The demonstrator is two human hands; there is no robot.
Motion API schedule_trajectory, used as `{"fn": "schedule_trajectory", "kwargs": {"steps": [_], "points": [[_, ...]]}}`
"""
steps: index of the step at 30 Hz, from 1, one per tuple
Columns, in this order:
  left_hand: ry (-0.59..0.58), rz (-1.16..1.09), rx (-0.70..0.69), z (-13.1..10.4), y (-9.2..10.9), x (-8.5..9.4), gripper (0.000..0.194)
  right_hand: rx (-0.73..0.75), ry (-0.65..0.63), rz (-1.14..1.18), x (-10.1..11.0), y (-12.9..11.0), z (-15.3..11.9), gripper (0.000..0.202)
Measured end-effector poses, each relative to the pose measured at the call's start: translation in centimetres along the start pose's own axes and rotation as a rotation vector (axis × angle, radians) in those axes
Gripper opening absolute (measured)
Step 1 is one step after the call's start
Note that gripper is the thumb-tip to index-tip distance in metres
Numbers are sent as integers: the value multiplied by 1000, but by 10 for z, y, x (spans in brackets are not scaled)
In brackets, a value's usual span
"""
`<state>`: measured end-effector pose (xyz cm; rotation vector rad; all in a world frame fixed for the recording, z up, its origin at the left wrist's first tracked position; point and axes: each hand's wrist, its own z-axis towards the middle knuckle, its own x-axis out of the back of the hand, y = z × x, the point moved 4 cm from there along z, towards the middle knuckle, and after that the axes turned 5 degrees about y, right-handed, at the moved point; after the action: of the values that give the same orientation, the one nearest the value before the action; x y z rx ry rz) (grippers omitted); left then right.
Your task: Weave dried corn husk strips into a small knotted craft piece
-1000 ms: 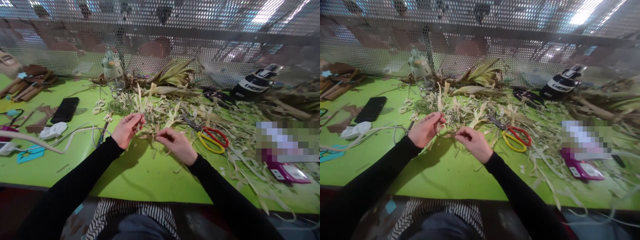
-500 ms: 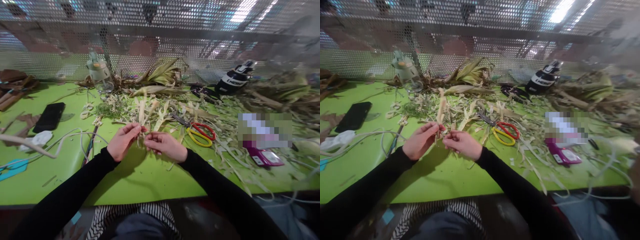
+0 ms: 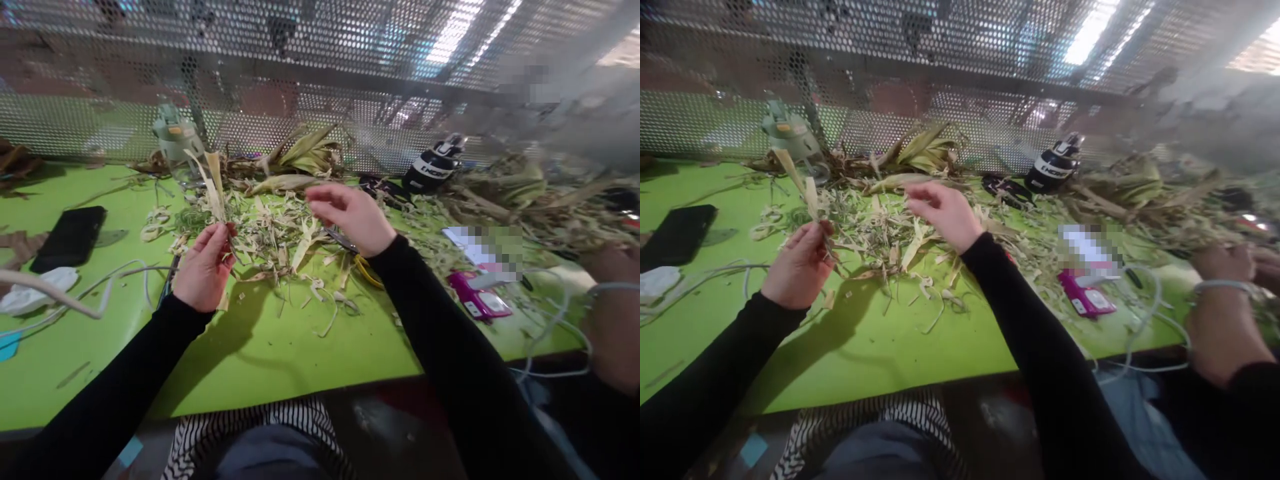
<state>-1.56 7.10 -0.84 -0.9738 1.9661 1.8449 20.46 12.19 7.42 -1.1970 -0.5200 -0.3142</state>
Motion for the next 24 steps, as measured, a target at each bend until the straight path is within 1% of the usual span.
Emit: {"fn": "schedule_trajectory", "kwargs": {"steps": [2, 3, 5, 7, 8, 10, 12, 14, 16, 19, 21, 24], "points": [[-13, -11, 11, -2, 5, -1, 13, 30, 2, -229, 3, 22, -9, 21], [-28, -12, 22, -3, 7, -2, 14, 31, -64, -365, 6, 34, -15, 20], [-49, -5, 46, -5, 9, -4, 16, 47, -260, -618, 13, 57, -27, 17], [-54, 3, 65, -7, 8, -5, 17, 111, -419, -795, 19, 75, -38, 18], [-53, 7, 72, -8, 7, -6, 17, 139, -478, -842, 20, 83, -43, 22], [-65, 18, 91, -9, 3, -6, 18, 164, -526, -899, 21, 93, -49, 23], [-85, 35, 114, -9, -2, -7, 20, 159, -540, -912, 22, 99, -49, 17], [-105, 54, 142, -10, -7, -8, 20, 158, -562, -893, 25, 100, -46, 12], [-116, 71, 169, -10, -10, -9, 20, 159, -522, -820, 32, 95, -41, 13], [-109, 89, 190, -11, -12, -9, 19, 90, -326, -599, 48, 82, -33, 9], [-86, 96, 198, -12, -13, -9, 19, -21, -206, -341, 57, 72, -33, 7], [-72, 96, 212, -13, -13, -8, 20, -200, -24, 118, 64, 52, -37, 12]]}}
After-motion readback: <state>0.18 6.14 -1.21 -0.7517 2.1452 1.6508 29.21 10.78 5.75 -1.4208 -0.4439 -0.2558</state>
